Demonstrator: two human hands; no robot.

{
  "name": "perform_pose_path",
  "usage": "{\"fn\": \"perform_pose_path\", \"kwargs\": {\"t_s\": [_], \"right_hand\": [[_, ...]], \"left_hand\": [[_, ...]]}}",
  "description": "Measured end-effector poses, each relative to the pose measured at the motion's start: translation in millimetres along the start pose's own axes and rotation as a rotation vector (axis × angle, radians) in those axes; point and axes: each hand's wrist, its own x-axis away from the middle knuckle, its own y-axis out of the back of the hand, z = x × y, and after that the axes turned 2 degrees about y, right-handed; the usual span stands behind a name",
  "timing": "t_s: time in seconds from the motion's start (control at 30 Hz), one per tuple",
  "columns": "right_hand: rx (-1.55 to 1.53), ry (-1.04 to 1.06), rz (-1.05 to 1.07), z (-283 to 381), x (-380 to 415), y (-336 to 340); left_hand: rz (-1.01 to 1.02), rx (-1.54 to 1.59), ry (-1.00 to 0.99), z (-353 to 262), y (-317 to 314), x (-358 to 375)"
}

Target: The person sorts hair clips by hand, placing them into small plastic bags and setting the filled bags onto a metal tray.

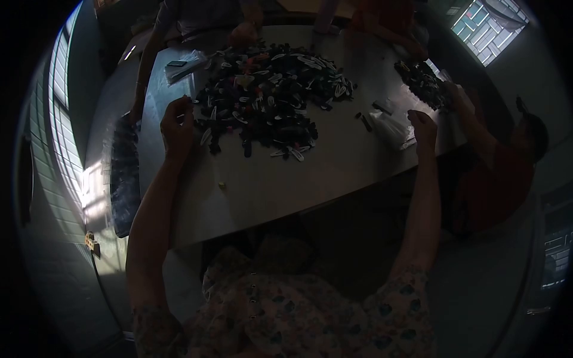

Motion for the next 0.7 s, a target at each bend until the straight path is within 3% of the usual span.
{"fn": "perform_pose_path", "kwargs": {"t_s": [0.1, 0.17, 0.2, 0.27, 0.33, 0.37, 0.4, 0.43, 0.47, 0.53, 0.67, 0.7], "right_hand": [[-0.029, 0.146, -0.093, 15, 0, -7], [0.055, 0.365, -0.144, 53, 11, -26], [0.049, 0.368, -0.140, 74, 21, -41], [-0.096, 0.503, -0.121, 124, 49, -79], [-0.017, 0.747, -0.139, 175, 81, -122], [-0.077, 0.782, -0.063, 198, 99, -142], [-0.138, 0.819, 0.016, 218, 114, -162], [-0.115, 0.988, 0.039, 232, 122, -182], [-0.093, 1.155, 0.059, 244, 130, -200], [-0.102, 1.252, 0.125, 257, 149, -238], [-0.137, 1.429, 0.203, 263, 172, -279], [-0.155, 1.427, 0.212, 263, 174, -280]], "left_hand": [[0.000, 0.008, -0.008, -12, 0, 1], [0.006, 0.016, -0.011, -21, -1, 2], [0.047, 0.063, 0.014, -25, -1, 2], [0.074, 0.098, 0.032, -31, 2, 2], [0.393, 0.306, 0.325, -37, 8, -2], [0.376, 0.291, 0.318, -39, 11, -4], [0.493, 0.505, 0.462, -40, 12, -5], [0.604, 0.722, 0.605, -42, 14, -6], [0.580, 0.705, 0.600, -48, 17, -9], [0.677, 1.109, 0.975, -61, 24, -17], [0.663, 1.154, 0.961, -45, 36, -21], [0.709, 0.865, 0.610, -41, 35, -21]]}}
